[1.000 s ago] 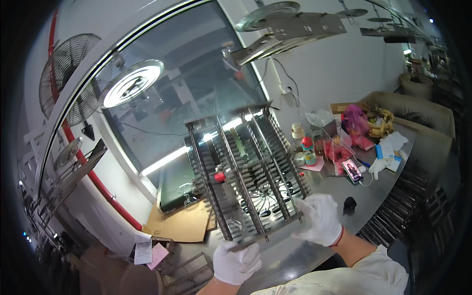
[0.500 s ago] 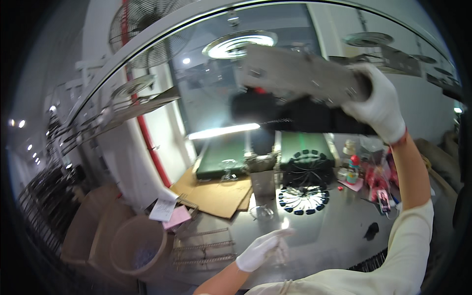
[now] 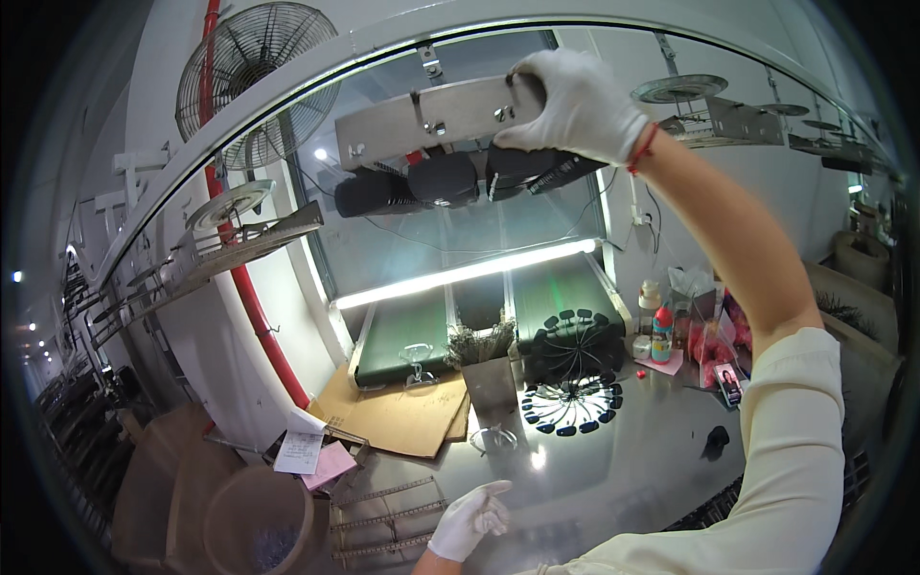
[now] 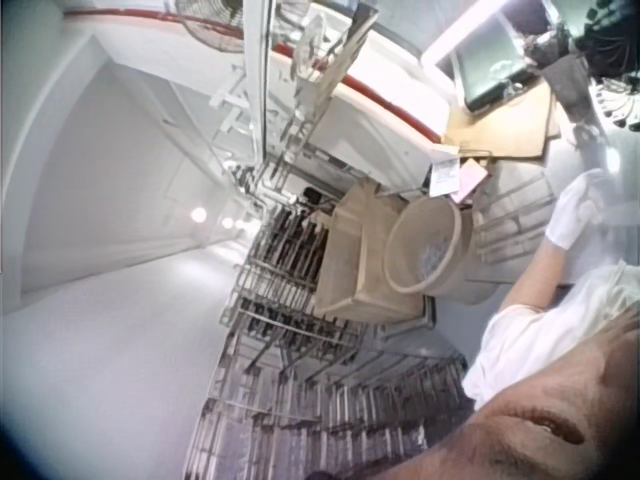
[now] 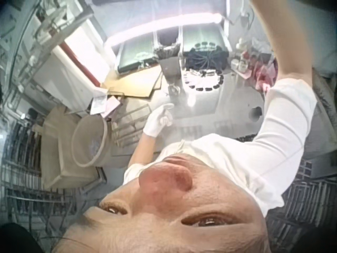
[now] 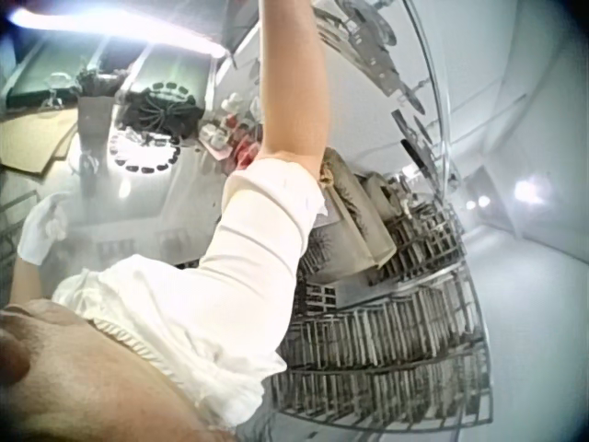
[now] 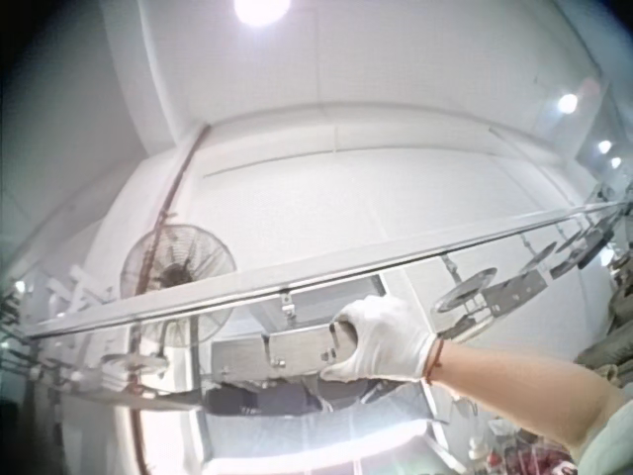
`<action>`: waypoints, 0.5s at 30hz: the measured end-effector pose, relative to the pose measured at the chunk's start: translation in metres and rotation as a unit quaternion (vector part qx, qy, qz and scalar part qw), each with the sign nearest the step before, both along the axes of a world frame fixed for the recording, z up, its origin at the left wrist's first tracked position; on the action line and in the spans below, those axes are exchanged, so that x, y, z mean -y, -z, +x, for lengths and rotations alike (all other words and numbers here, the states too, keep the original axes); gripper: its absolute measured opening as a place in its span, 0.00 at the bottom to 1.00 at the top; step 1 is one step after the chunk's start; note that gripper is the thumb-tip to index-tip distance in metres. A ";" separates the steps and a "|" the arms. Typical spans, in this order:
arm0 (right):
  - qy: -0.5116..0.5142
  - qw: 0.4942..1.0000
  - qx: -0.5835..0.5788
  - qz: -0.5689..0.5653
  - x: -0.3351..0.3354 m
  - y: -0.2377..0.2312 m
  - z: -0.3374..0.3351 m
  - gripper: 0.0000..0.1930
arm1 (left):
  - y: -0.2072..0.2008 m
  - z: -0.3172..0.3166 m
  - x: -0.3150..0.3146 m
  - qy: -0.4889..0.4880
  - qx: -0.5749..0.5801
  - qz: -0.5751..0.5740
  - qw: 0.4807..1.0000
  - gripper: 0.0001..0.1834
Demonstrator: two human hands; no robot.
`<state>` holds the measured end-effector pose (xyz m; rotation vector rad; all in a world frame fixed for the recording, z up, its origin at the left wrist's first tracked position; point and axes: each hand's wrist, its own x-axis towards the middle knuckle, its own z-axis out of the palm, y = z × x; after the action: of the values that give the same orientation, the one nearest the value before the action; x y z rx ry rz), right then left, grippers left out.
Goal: The person assembles light fixture components by inserting black plastic parts into metal racks and handling clear plastic rings. They repeatedly pick up parts, align them, and place them into the racks on a stainless steel workbench.
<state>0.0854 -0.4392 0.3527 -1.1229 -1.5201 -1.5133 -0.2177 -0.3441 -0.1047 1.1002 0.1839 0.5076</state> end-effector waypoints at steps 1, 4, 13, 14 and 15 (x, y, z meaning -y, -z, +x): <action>0.005 0.999 0.024 0.025 -0.013 -0.001 0.007 0.33 | 0.002 -0.005 -0.005 -0.008 -0.001 -0.011 1.000 0.29; 0.015 0.999 0.023 0.029 -0.048 -0.002 0.022 0.32 | -0.003 -0.020 -0.013 -0.057 -0.032 -0.009 0.998 0.30; 0.041 0.998 -0.037 -0.040 -0.077 -0.005 0.040 0.37 | -0.137 -0.116 -0.079 -0.511 -0.190 0.398 0.738 0.22; 0.042 0.998 -0.016 -0.042 -0.083 -0.004 0.029 0.37 | -0.151 -0.132 -0.117 -0.617 -0.186 0.467 0.606 0.25; 0.037 0.998 -0.018 -0.052 -0.085 -0.001 0.019 0.37 | -0.183 -0.140 -0.135 -0.689 -0.099 0.511 0.505 0.31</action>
<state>0.1040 -0.3545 0.3535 -1.2719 -1.5632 -1.4700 -0.3578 -0.2088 0.0787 2.0495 1.1431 2.1588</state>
